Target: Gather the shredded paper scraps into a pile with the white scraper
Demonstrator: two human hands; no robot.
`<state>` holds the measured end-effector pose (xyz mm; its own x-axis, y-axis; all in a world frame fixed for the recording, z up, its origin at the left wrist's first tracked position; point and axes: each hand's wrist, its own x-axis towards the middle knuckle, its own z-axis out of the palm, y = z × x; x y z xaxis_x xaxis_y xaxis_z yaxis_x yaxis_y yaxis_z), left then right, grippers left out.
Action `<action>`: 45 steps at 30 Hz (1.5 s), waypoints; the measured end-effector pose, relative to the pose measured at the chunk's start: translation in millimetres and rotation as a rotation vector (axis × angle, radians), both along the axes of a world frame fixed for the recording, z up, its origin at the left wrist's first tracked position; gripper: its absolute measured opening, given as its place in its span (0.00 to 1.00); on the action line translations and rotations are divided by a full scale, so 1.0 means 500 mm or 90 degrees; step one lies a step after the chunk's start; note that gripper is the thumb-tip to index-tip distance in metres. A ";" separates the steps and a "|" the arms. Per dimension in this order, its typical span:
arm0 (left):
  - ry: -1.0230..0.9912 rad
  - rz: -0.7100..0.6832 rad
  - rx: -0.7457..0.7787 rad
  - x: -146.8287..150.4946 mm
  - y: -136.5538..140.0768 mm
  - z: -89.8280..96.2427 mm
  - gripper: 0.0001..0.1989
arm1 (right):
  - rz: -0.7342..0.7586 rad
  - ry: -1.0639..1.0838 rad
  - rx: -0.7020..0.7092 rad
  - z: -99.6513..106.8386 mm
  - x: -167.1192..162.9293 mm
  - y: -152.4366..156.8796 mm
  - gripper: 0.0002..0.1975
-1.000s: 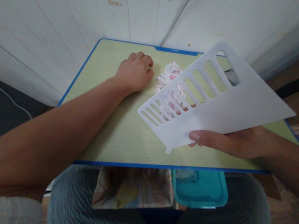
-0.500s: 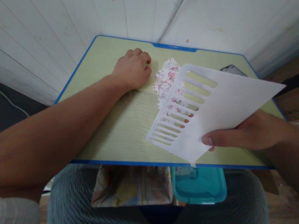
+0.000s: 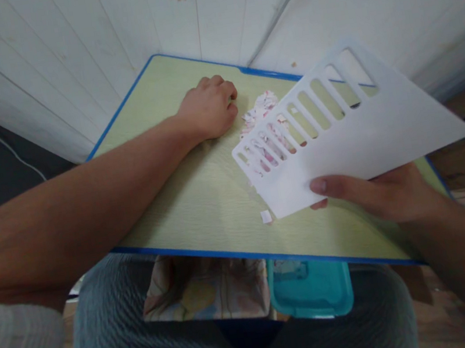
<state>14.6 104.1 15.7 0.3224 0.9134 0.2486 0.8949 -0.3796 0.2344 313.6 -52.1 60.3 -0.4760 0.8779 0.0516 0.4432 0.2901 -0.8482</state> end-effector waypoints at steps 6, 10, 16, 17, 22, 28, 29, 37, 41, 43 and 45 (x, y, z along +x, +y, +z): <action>0.001 -0.010 0.008 -0.003 0.004 -0.005 0.24 | -0.026 -0.023 0.103 -0.012 0.003 0.008 0.12; 0.001 -0.022 0.021 -0.009 0.012 -0.014 0.23 | -0.032 -0.012 0.096 -0.013 0.003 0.005 0.10; -0.052 -0.022 0.023 -0.015 0.025 -0.026 0.19 | 0.007 -0.061 0.161 0.014 -0.022 0.004 0.08; -0.056 -0.019 0.018 -0.014 0.025 -0.026 0.19 | 0.012 -0.073 0.160 0.014 -0.022 0.005 0.10; -0.035 -0.016 0.015 -0.012 0.023 -0.027 0.20 | -0.046 -0.037 0.180 -0.010 -0.008 0.007 0.07; -0.041 -0.028 0.025 -0.014 0.022 -0.027 0.20 | -0.080 -0.031 0.129 -0.011 -0.009 0.003 0.16; -0.028 -0.026 0.021 -0.013 0.020 -0.025 0.20 | -0.085 -0.028 0.125 -0.009 -0.007 0.002 0.16; -0.036 -0.032 0.023 -0.014 0.015 -0.020 0.21 | -0.005 -0.041 0.019 0.012 0.006 0.010 0.11; -0.072 -0.022 0.007 -0.014 0.016 -0.020 0.20 | 0.042 -0.040 -0.016 0.037 -0.007 0.015 0.10; -0.057 -0.023 0.006 -0.012 0.014 -0.017 0.21 | 0.077 -0.024 -0.042 0.046 -0.012 0.016 0.09; -0.033 -0.017 0.001 -0.009 0.011 -0.012 0.22 | 0.117 -0.005 -0.068 0.050 -0.014 0.014 0.08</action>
<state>10.2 109.7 9.4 0.3331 0.9042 0.2673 0.8711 -0.4036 0.2797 306.4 -45.0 85.1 -0.6281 0.7770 -0.0418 0.3980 0.2746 -0.8753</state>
